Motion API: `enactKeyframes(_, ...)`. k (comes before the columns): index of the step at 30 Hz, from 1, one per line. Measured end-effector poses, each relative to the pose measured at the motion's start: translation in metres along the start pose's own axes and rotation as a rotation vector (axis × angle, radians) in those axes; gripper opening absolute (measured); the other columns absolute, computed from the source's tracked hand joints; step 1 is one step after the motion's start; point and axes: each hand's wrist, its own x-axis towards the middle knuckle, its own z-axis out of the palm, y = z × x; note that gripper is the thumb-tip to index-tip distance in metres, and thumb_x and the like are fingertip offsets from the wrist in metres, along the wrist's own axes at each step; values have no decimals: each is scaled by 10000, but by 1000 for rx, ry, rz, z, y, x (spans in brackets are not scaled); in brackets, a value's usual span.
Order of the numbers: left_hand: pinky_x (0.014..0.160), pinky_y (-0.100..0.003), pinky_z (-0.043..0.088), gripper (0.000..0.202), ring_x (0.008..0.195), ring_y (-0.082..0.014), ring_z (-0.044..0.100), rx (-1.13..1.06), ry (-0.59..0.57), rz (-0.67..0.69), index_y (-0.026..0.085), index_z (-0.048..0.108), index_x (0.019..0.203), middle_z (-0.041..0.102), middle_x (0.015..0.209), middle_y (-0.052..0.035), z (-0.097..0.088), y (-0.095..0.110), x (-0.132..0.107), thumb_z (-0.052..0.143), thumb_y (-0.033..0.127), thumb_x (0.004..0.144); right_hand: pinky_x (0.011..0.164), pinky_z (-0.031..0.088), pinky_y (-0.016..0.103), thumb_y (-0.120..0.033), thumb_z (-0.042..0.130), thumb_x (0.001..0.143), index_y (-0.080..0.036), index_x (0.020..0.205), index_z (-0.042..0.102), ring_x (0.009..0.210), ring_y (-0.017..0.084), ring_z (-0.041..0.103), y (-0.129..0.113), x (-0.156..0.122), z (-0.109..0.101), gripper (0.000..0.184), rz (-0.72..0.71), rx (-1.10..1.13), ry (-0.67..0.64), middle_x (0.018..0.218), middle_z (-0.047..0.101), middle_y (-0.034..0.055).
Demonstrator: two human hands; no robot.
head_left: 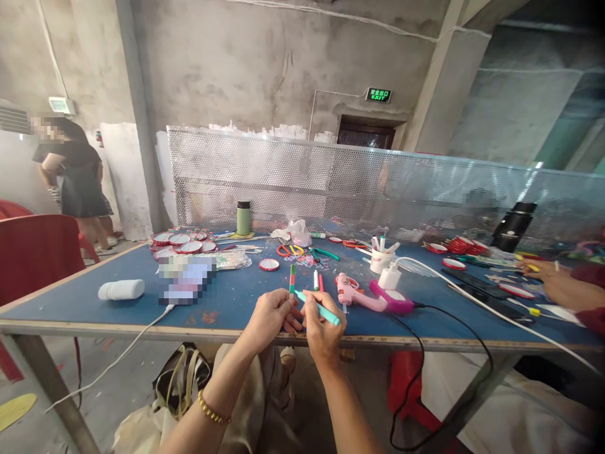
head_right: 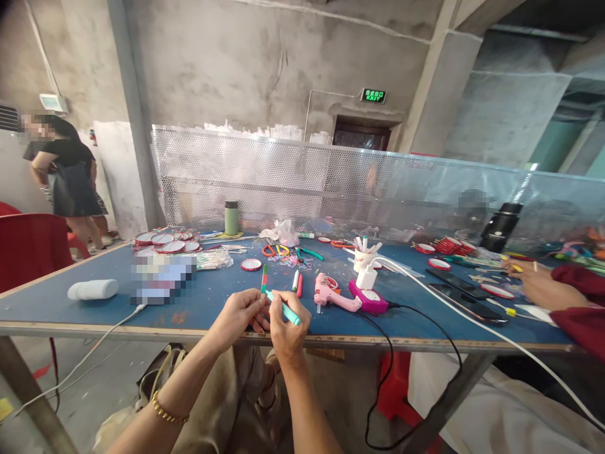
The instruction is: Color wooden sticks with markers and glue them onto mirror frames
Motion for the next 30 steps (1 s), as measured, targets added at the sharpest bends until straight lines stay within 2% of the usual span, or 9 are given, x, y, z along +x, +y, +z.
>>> enactKeyframes(17, 475, -219, 526, 426, 551, -167, 693, 22, 20, 13, 161, 542, 735, 639, 611, -12, 0, 2, 0, 614, 572, 819, 550, 478, 224, -231, 526, 945, -177, 809, 665, 532, 126, 629, -5, 3, -2, 201, -151, -105, -42, 625, 678, 2)
enactKeyframes(30, 467, -217, 526, 411, 536, -162, 689, 18, 18, 16, 165, 535, 742, 650, 632, -17, 1, 1, 0, 604, 561, 826, 546, 492, 222, -222, 529, 937, -177, 817, 665, 550, 133, 665, -5, 3, -1, 187, -149, -99, -12, 665, 700, 9)
